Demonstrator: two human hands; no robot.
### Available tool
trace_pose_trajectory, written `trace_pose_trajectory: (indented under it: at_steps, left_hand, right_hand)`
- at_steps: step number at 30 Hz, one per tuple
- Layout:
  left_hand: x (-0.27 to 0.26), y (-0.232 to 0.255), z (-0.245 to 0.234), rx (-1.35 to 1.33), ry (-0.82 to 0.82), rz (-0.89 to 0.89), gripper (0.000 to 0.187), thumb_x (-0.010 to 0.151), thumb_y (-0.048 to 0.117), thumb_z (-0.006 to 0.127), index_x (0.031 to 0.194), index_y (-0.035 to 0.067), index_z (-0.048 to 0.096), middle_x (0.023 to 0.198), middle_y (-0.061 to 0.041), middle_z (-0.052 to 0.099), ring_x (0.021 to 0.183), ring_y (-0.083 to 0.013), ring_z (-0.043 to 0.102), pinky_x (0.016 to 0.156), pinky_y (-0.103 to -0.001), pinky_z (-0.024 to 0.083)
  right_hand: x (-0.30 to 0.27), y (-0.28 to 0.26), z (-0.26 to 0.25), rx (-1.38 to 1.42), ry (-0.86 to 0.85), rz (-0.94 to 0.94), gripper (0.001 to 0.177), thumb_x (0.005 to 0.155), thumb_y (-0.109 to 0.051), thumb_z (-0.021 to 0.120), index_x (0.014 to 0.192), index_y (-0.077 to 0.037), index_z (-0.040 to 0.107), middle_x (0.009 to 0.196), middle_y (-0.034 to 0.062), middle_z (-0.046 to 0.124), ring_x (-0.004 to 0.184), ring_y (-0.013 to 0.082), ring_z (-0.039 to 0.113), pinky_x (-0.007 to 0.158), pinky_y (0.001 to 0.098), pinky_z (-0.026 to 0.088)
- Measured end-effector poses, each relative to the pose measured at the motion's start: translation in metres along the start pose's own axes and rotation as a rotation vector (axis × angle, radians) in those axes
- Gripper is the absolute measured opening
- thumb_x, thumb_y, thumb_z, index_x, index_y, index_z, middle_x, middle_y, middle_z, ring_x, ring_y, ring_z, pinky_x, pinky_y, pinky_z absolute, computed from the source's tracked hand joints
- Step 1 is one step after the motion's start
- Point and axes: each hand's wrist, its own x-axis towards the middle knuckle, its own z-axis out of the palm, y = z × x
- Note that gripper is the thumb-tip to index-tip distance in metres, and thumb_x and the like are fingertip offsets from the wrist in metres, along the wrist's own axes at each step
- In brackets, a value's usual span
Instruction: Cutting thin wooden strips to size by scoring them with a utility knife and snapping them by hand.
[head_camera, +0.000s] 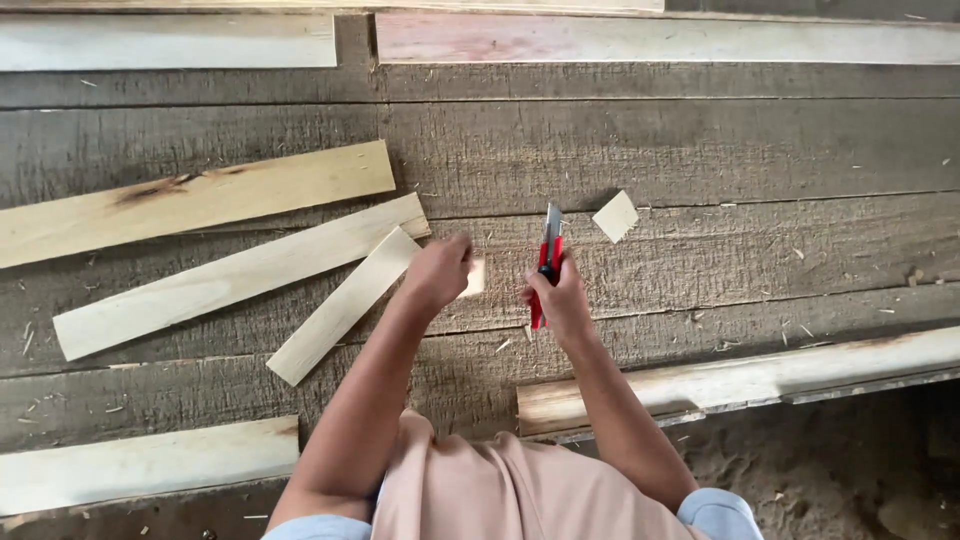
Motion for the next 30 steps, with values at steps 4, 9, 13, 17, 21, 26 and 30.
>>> trace_pose_trajectory:
  at_steps: [4,9,13,17,21,26,30]
  left_hand:
    - [-0.01,0.033,-0.005,-0.657,0.263,-0.246,0.028,0.097,0.021,0.069,0.119,0.007,0.06,0.108,-0.021,0.073,0.101,-0.0376,0.073,0.083,-0.049,0.058]
    - [-0.039,0.055,-0.002,-0.41,0.296,-0.337,0.024,0.098,0.018,0.053,0.121,0.022,0.055,0.102,-0.02,0.066,0.099,-0.0422,0.068,0.077,-0.053,0.054]
    - [-0.033,0.036,-0.002,-0.199,0.337,-0.273,0.042,0.09,-0.002,0.047,0.126,0.015,0.06,0.117,-0.015,0.055,0.107,-0.0296,0.052,0.087,-0.038,0.049]
    - [-0.027,0.028,0.014,-0.055,0.31,-0.184,0.053,0.091,0.004,0.05,0.143,0.016,0.051,0.142,-0.012,0.045,0.126,-0.03,0.041,0.099,-0.042,0.041]
    - [-0.024,0.022,0.035,0.228,0.249,0.031,0.07,0.098,0.043,0.063,0.158,0.019,0.036,0.168,-0.009,0.021,0.149,-0.0383,0.012,0.115,-0.054,0.018]
    - [-0.02,0.02,0.03,0.261,0.182,0.041,0.072,0.094,0.034,0.066,0.159,0.021,0.037,0.171,-0.005,0.019,0.151,-0.0413,0.011,0.113,-0.057,0.018]
    - [-0.014,0.017,0.033,0.244,0.143,0.026,0.069,0.095,0.032,0.064,0.158,0.025,0.037,0.173,-0.001,0.011,0.151,-0.0403,0.006,0.114,-0.055,0.013]
  right_hand:
    - [-0.001,-0.008,0.001,0.01,0.005,0.033,0.038,0.099,-0.031,0.066,0.118,-0.002,0.049,0.085,0.0143,0.063,0.069,0.0213,0.069,0.067,0.0351,0.062]
    - [-0.004,-0.01,0.007,-0.12,-0.006,0.078,0.027,0.099,-0.022,0.058,0.116,-0.002,0.05,0.086,0.0197,0.068,0.071,0.0263,0.075,0.066,0.0384,0.064]
    - [0.018,0.04,0.0,-0.39,0.039,0.054,0.031,0.093,-0.022,0.061,0.119,-0.006,0.053,0.088,0.0204,0.068,0.075,0.0313,0.076,0.067,0.0469,0.062]
    - [0.017,0.03,0.002,-0.46,0.05,0.067,0.031,0.105,-0.037,0.049,0.121,-0.011,0.052,0.086,0.017,0.068,0.073,0.0277,0.074,0.068,0.0412,0.062]
    - [0.012,0.003,0.003,-0.607,0.041,0.135,0.026,0.103,-0.037,0.044,0.12,-0.018,0.048,0.086,0.0139,0.071,0.073,0.0273,0.077,0.073,0.0427,0.062]
    - [0.031,0.018,0.01,-0.878,0.0,0.104,0.027,0.104,-0.041,0.04,0.124,-0.022,0.043,0.09,0.0218,0.071,0.092,0.0436,0.073,0.081,0.0546,0.054]
    - [0.034,0.011,0.021,-0.982,-0.073,0.083,0.023,0.106,-0.036,0.035,0.123,-0.022,0.042,0.087,0.0173,0.072,0.083,0.0371,0.075,0.075,0.0467,0.057]
